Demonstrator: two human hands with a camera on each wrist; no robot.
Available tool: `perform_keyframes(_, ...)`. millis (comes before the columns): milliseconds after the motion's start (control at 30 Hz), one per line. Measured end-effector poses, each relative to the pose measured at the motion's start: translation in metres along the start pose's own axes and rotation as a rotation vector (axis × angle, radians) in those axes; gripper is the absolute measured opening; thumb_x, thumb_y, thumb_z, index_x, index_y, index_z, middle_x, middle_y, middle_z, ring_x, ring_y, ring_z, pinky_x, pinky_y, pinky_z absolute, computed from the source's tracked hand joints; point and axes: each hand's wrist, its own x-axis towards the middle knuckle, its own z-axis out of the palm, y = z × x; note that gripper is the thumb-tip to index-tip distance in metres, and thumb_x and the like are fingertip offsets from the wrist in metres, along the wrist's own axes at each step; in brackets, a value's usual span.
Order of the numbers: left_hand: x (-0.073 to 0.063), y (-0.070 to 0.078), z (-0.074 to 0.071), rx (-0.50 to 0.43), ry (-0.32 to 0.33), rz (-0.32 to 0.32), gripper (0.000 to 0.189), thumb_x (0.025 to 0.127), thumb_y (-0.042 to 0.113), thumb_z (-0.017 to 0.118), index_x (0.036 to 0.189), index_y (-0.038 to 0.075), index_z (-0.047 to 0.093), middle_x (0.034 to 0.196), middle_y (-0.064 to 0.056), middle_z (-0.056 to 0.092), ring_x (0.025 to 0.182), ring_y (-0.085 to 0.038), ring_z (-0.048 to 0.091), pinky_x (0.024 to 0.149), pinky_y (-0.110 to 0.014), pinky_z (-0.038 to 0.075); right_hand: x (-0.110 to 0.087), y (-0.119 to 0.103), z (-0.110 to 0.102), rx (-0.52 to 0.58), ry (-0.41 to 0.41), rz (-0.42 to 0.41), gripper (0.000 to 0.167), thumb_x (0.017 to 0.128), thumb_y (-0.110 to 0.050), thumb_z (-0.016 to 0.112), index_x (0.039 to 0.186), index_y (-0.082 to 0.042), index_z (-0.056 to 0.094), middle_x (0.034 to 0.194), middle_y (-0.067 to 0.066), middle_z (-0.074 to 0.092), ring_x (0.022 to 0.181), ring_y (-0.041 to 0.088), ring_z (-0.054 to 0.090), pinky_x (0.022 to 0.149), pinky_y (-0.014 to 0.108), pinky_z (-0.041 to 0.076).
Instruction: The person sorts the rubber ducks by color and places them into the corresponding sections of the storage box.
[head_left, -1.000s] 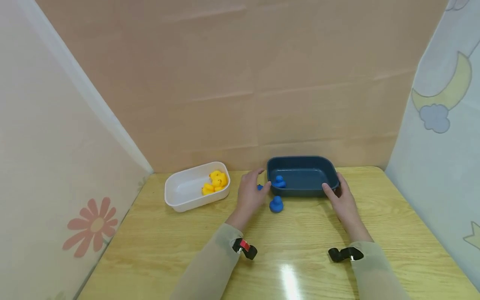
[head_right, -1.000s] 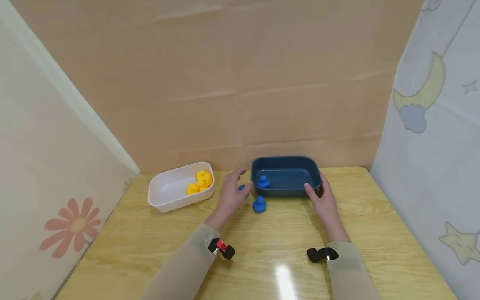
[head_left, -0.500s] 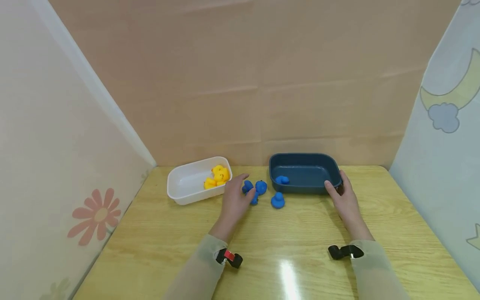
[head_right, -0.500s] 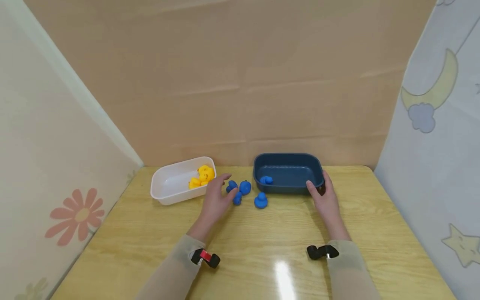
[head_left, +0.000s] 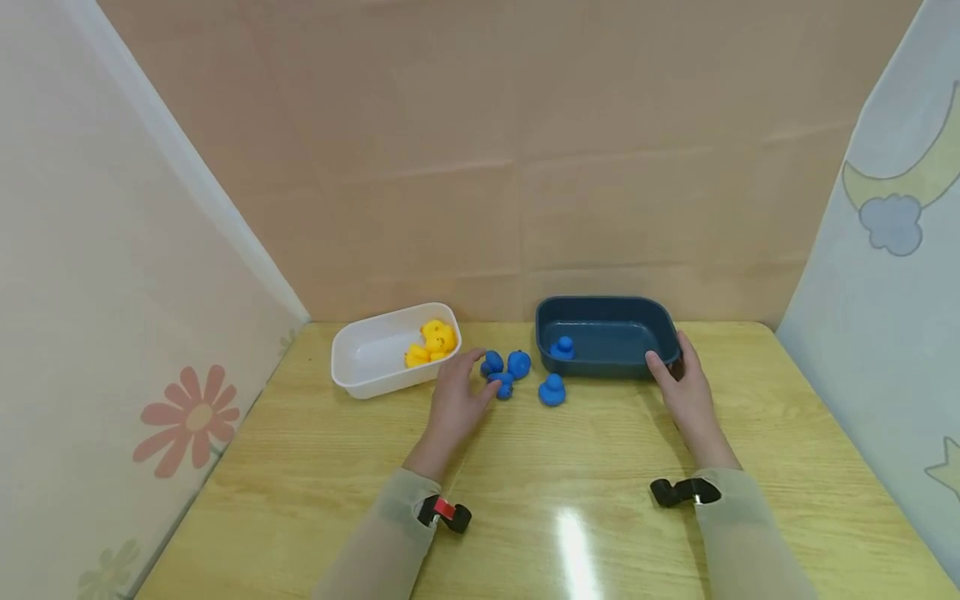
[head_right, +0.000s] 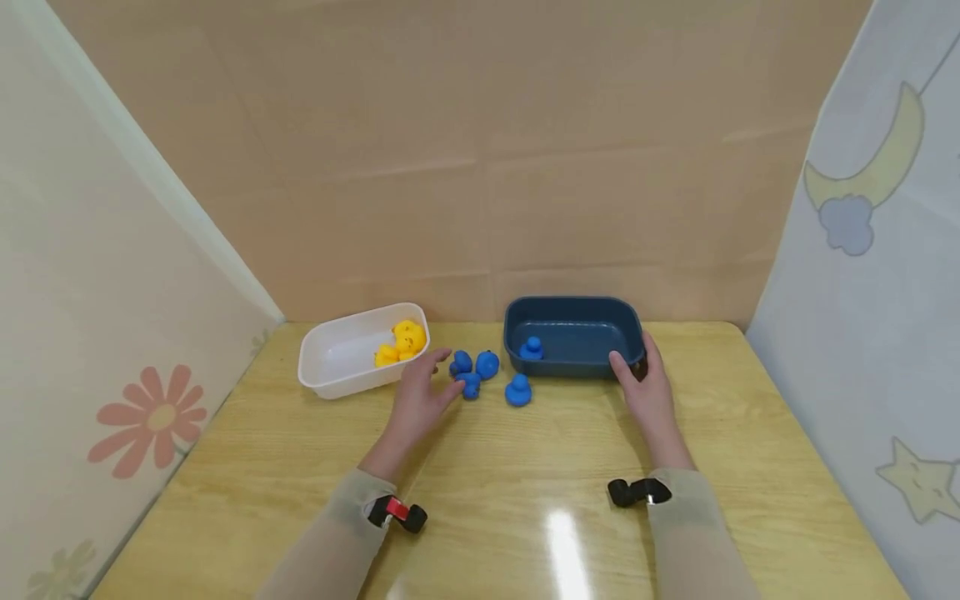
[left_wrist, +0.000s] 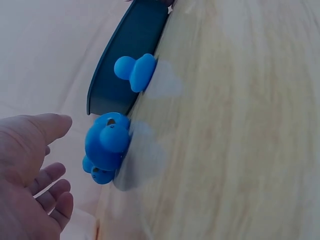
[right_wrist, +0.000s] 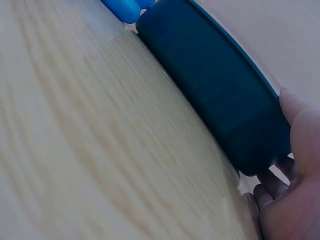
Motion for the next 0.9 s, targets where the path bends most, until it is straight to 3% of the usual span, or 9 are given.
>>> perform_keyframes(367,-0.003,-0.015,0.014,-0.032,-0.065,-0.06,0.06,0.098,0.022,0.089,0.15,0.005,0.065,0.142,-0.014,0.067,0.13,-0.035,0.059,0.114,-0.053,0.05,0.001,-0.002,0.002,-0.023,0.002,-0.001,0.096,0.113,-0.055,0.058,0.179,-0.021,-0.001,0.182,0.022,0.009,0.165,0.048,0.018,0.128,0.067,0.026)
perform_keyframes(567,-0.008,-0.019,0.019,-0.05,-0.1,-0.056,0.058,0.096,0.021,0.091,0.147,0.007,0.067,0.147,-0.015,0.063,0.136,-0.038,0.056,0.118,-0.055,0.047,0.001,-0.003,0.002,-0.012,-0.005,0.007,0.097,0.112,-0.058,0.058,0.179,-0.022,-0.002,0.182,0.022,0.009,0.165,0.047,0.017,0.128,0.066,0.025)
perform_keyframes(900,-0.008,-0.019,0.026,-0.039,-0.09,-0.045,0.05,0.096,0.019,0.09,0.141,0.008,0.069,0.147,-0.015,0.062,0.137,-0.038,0.055,0.119,-0.054,0.047,0.003,0.002,0.0,0.004,-0.004,0.013,0.095,0.113,-0.054,0.058,0.179,-0.023,-0.002,0.182,0.021,0.008,0.166,0.046,0.015,0.129,0.065,0.024)
